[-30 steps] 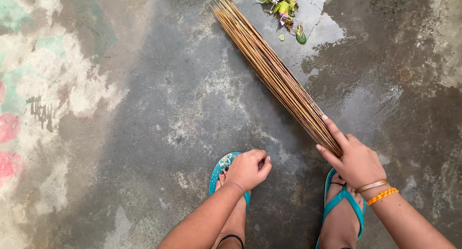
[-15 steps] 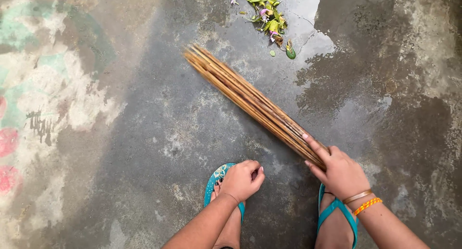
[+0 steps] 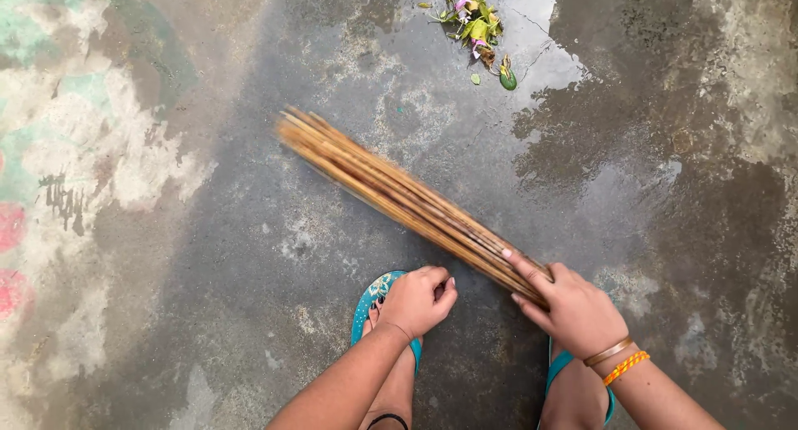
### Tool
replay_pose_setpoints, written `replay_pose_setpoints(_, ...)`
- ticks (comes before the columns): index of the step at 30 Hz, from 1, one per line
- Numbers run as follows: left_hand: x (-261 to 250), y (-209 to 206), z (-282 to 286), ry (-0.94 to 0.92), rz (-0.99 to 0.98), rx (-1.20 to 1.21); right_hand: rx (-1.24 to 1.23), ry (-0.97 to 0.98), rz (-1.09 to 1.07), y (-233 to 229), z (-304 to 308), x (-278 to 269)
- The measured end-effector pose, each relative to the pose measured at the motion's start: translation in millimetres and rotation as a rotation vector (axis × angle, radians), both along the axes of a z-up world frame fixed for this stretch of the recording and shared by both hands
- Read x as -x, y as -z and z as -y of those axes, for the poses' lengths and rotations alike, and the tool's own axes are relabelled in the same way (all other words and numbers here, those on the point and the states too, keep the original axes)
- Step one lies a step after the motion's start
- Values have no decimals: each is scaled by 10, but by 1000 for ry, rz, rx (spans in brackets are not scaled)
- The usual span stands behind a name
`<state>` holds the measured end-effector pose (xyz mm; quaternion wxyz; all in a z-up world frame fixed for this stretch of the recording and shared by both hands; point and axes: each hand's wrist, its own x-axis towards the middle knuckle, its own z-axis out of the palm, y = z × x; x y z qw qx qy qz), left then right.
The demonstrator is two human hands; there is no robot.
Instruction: Sweeping debris on a concrete floor and fixing a broom.
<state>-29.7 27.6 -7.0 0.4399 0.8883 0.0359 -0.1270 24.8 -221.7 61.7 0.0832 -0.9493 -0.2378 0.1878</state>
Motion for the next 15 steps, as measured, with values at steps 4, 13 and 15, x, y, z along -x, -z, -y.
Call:
replay_pose_setpoints(4,8,-25,-15,1,6,-13,108,161,14,-115,84,-223)
replay_pose_setpoints(13,-12,-18,-19,1,-34,6,-80,50,-15,-180,-175,-21)
replay_pose_setpoints(15,-10,35,-19,-11,-63,-3,-173,-234,105,-101,-300,24)
